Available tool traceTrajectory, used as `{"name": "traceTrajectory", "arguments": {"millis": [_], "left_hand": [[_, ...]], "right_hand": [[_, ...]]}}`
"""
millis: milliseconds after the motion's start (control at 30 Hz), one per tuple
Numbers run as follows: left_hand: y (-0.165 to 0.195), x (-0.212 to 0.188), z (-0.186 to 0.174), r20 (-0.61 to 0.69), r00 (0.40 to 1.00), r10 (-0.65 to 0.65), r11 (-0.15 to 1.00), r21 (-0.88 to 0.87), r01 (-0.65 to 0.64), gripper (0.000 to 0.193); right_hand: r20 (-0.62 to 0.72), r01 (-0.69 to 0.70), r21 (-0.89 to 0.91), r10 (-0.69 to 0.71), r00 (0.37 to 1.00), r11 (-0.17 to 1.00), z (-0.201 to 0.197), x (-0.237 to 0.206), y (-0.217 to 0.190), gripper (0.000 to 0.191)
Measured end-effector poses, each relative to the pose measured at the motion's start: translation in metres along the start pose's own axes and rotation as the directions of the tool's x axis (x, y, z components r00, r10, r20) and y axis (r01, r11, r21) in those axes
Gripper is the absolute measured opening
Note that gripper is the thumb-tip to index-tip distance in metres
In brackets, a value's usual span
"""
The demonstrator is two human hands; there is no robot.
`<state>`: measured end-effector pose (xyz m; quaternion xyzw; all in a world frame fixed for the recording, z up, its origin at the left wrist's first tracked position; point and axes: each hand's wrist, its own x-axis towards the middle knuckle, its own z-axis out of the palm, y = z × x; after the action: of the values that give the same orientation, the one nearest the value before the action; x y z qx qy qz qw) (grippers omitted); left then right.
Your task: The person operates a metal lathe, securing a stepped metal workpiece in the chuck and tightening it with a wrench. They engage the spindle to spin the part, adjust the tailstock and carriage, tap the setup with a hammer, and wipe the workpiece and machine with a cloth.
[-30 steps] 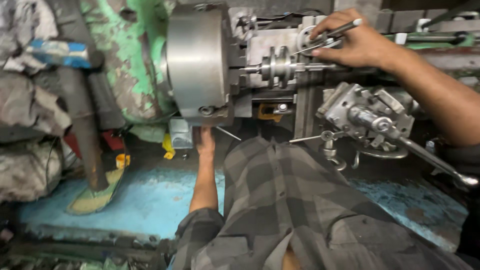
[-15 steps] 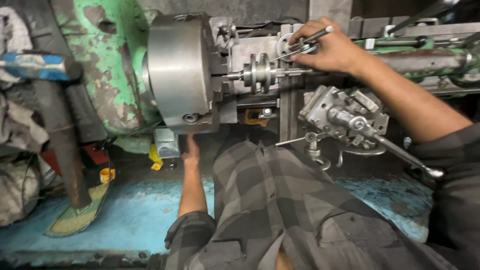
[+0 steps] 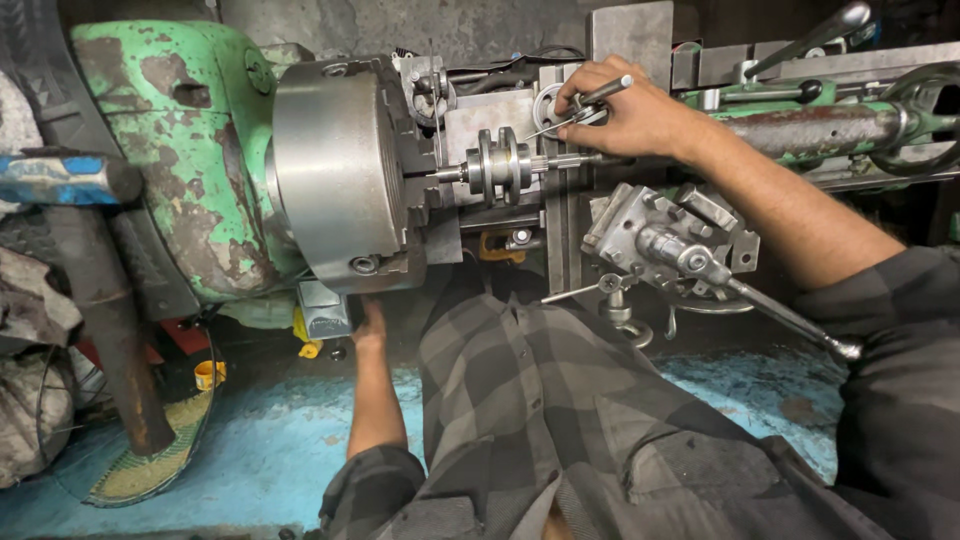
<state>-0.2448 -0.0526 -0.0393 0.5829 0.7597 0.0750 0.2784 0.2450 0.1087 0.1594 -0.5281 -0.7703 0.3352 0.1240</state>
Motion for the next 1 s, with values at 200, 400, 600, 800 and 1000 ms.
{"name": "traceTrajectory", "arguments": {"millis": [200,400,600,800,1000], "left_hand": [[0.033,-0.001,0.013,-0.107,0.964,0.244,0.970,0.037,-0.241,0.023],[0.032,0.003,0.016,-0.004,1.000,0.024,0.976,-0.218,-0.024,0.025],[0.104,-0.034,0.003,0.003,0.892,0.452,0.589,0.750,-0.301,0.078],[0.243,-0.077,-0.104,0.354,0.648,0.674,0.738,-0.357,-0.573,0.031],[0.337,-0.035,-0.139,-0.177,0.561,0.809,0.570,-0.002,-0.822,0.027]], "right_hand": [[-0.123,0.030,0.019,-0.027,0.992,0.999,-0.009,-0.011,-0.011,0.053],[-0.155,-0.058,-0.045,0.050,0.987,0.997,-0.007,-0.019,-0.015,0.039],[-0.284,-0.014,-0.146,-0.028,0.958,0.989,-0.004,-0.020,-0.014,0.048],[-0.484,-0.191,-0.242,0.052,0.873,0.951,0.003,-0.037,-0.018,0.050],[-0.499,-0.075,-0.272,-0.074,0.864,0.960,0.006,-0.039,-0.016,0.057]]}}
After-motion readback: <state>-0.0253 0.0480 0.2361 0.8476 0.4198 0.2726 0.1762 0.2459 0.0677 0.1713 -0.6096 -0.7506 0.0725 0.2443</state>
